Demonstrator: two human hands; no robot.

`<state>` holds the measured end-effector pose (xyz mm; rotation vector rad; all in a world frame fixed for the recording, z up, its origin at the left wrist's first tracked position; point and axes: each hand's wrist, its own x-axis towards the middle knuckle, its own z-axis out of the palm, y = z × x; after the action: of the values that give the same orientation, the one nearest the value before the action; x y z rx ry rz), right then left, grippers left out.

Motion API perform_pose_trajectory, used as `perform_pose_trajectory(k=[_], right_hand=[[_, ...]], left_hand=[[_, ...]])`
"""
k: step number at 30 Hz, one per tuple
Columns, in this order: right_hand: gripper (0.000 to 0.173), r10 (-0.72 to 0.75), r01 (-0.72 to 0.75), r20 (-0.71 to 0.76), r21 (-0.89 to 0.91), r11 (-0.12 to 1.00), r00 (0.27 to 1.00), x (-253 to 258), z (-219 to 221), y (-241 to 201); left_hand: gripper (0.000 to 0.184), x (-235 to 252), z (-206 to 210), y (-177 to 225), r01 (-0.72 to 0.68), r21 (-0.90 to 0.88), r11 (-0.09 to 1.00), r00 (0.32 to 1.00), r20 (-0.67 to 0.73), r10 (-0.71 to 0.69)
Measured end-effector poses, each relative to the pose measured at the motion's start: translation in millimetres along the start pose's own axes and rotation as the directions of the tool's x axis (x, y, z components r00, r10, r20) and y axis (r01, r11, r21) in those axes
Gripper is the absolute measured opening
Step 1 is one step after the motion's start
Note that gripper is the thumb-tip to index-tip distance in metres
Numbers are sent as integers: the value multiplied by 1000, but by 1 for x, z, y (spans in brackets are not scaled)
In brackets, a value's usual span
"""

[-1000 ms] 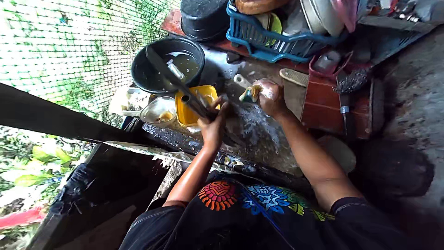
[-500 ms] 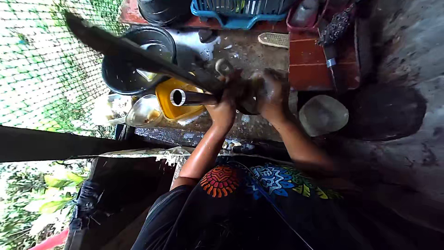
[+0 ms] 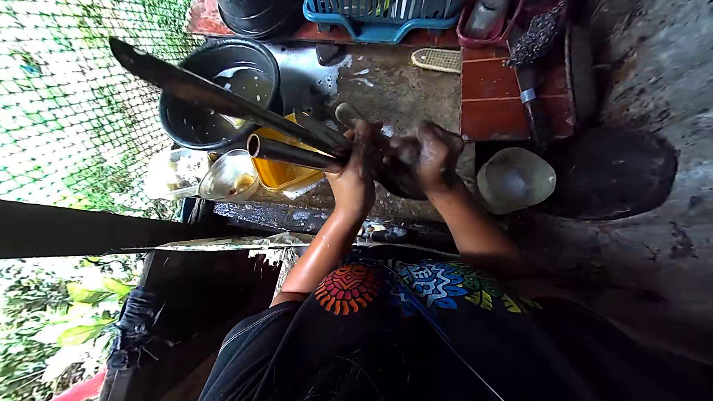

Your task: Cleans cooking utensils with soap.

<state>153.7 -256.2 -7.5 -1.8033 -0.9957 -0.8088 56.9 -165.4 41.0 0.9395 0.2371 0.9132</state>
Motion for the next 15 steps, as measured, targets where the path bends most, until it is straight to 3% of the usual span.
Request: perform_pose_trajectory(k=[2, 3, 5, 6, 7, 8, 9, 11, 12, 13, 14, 15], right_hand=[[38, -38, 63, -168, 143, 988, 985, 5, -1, 8], [35, 19, 34, -222, 232, 972, 975, 8, -3, 6], [31, 310, -166, -302, 421, 892, 901, 16, -11, -5], [29, 508, -302, -310, 523, 797, 803, 22, -15, -12], [21, 707, -426, -250, 651, 629, 661, 27, -20, -16], [26, 850, -495, -147, 758, 426, 506, 34, -24, -13], [31, 906, -513, -3, 823, 243, 423, 29, -27, 1], [37, 845, -599, 367, 798, -72, 388, -2, -38, 17], [37, 811, -647, 493, 737, -196, 315, -8, -38, 16], [32, 763, -702, 601, 649, -293, 237, -6, -31, 15], [35, 690, -792, 695, 531, -301, 204, 3, -21, 15], [35, 555, -891, 804, 393, -226, 214, 10, -12, 16]], left_hand=[[17, 4, -6, 2, 24, -23, 999, 998, 53, -23], [17, 4, -8, 4, 35, -40, 999, 996, 86, -31], [16, -1, -8, 6, 20, -46, 999, 993, 116, -14], [15, -3, -7, 6, -11, -47, 999, 992, 122, 17], [13, -4, -8, 3, -53, -44, 998, 990, 132, 58], [11, -7, -8, 0, -97, -41, 994, 984, 145, 102], [9, -10, -9, -4, -124, -27, 992, 980, 156, 126], [12, -18, -8, -8, -117, 1, 993, 979, 167, 115], [12, -20, -8, -9, -98, 1, 995, 979, 182, 96], [11, -20, -8, -9, -68, -2, 998, 976, 208, 67], [12, -17, -8, -8, -36, -2, 999, 974, 223, 36], [16, -15, -8, -5, 3, 14, 1000, 976, 217, -6]])
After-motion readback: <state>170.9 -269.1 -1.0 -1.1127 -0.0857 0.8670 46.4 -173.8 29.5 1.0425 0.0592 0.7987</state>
